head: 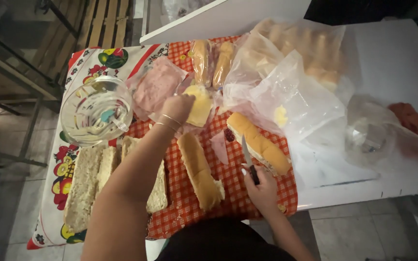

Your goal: Preparing multiple sub-style sandwiches by spreading condiments and adding ham and cheese slices.

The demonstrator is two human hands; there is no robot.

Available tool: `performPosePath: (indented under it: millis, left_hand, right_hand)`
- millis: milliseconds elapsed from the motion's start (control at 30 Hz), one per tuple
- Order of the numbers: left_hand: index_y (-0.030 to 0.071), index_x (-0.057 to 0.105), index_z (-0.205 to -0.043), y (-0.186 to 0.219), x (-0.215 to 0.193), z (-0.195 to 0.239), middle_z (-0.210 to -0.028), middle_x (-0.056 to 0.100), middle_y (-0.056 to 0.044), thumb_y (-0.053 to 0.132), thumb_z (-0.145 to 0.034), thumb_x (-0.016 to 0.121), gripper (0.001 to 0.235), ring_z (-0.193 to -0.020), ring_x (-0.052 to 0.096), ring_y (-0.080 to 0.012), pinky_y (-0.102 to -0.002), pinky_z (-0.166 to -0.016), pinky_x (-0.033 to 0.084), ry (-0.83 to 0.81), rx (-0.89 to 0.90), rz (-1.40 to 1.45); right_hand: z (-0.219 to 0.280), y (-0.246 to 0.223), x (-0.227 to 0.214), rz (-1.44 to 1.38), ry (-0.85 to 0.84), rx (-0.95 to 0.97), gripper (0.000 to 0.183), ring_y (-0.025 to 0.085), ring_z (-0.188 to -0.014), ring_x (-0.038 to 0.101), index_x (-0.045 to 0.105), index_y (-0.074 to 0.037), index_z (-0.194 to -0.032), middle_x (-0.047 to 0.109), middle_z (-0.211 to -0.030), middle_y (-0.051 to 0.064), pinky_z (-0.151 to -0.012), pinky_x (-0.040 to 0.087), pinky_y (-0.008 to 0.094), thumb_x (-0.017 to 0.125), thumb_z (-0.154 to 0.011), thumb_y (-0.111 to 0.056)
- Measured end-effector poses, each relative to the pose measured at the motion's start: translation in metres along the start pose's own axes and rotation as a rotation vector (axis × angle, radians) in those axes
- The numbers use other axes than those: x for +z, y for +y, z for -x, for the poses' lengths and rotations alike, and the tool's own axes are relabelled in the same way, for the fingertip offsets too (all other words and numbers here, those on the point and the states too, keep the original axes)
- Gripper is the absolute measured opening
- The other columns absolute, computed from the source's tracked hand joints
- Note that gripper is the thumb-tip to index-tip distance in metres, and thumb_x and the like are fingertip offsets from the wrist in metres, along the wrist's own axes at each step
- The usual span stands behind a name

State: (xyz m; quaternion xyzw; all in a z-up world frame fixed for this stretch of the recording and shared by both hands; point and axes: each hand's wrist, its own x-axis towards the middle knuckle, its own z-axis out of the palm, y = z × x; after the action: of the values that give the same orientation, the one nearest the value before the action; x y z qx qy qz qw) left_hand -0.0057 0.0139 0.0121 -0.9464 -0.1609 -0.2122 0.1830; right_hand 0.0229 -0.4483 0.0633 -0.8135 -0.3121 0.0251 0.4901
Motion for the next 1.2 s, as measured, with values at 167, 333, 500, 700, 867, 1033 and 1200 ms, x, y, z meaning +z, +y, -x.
performPosePath:
  millis: [167,333,500,700,867,1033,1200]
  left_hand:
    - [0.035,0.075,-0.141,-0.053,-0.028,-0.035,-0.094,0.075,-0.005,0.043,-0.081,0.100,0.065,-0.077,0.080,-0.0276,-0.044,-0.064,0.066,0.191,0.007,-0.018]
    - [0.024,0.082,-0.114,-0.042,-0.113,-0.051,-0.094,0.073,-0.014,0.031,-0.092,0.094,0.026,-0.087,0.081,-0.0335,-0.044,-0.072,0.061,0.203,0.025,-0.178]
    - [0.020,0.083,-0.107,0.000,-0.218,-0.028,-0.115,0.073,-0.009,0.014,-0.098,0.068,0.019,-0.099,0.074,-0.0305,-0.044,-0.083,0.061,-0.040,0.468,-0.161]
    - [0.024,0.074,-0.137,0.120,-0.230,0.017,-0.120,0.082,-0.010,0.022,-0.106,0.066,0.032,-0.116,0.083,-0.0371,-0.052,-0.097,0.067,-0.406,0.130,0.780]
    - [0.019,0.080,-0.132,0.200,-0.166,0.048,-0.117,0.085,-0.012,0.022,-0.107,0.067,0.028,-0.120,0.083,-0.0366,-0.050,-0.105,0.066,-0.397,0.030,1.039]
    - [0.025,0.081,-0.134,0.238,-0.069,0.078,-0.114,0.085,-0.004,0.022,-0.105,0.073,0.030,-0.114,0.084,-0.0304,-0.044,-0.100,0.067,-0.373,-0.009,0.759]
    - [0.028,0.076,-0.124,0.198,-0.118,0.063,-0.114,0.080,-0.004,0.022,-0.097,0.084,0.028,-0.099,0.087,-0.0348,-0.046,-0.081,0.071,-0.458,-0.002,0.497]
  right_hand:
    - [0.000,-0.001,-0.003,-0.043,0.002,0.007,0.021,0.026,-0.080,0.080,0.093,-0.021,-0.121,0.082,-0.082,0.006,-0.078,0.064,0.038,0.090,-0.102,-0.030]
    - [-0.008,-0.019,-0.013,-0.119,0.017,-0.017,0.017,0.026,-0.095,0.085,0.092,-0.017,-0.121,0.090,-0.100,0.005,-0.094,0.065,0.040,0.086,-0.108,-0.027]
    - [-0.023,-0.016,-0.021,-0.131,0.012,-0.242,0.021,0.037,-0.122,0.081,0.086,-0.007,-0.131,0.087,-0.125,0.016,-0.112,0.060,0.050,0.075,-0.115,-0.017]
    - [-0.037,0.000,-0.033,-0.137,-0.122,-0.069,0.028,0.044,-0.127,0.074,0.080,-0.006,-0.133,0.081,-0.126,0.019,-0.116,0.054,0.057,0.070,-0.121,-0.029]
    - [-0.023,0.004,-0.081,-0.122,-0.079,0.205,0.029,0.038,-0.108,0.079,0.083,-0.006,-0.121,0.084,-0.111,0.021,-0.097,0.060,0.054,0.078,-0.116,-0.034]
    - [0.002,0.025,-0.130,0.095,-0.086,0.143,0.047,0.049,-0.128,0.074,0.076,-0.002,-0.149,0.080,-0.129,0.028,-0.109,0.059,0.060,0.074,-0.120,-0.039]
    - [0.020,0.013,-0.144,0.498,-0.302,-0.152,0.038,0.020,-0.117,0.082,0.082,-0.045,-0.146,0.088,-0.120,-0.008,-0.099,0.065,0.040,0.076,-0.109,-0.047]
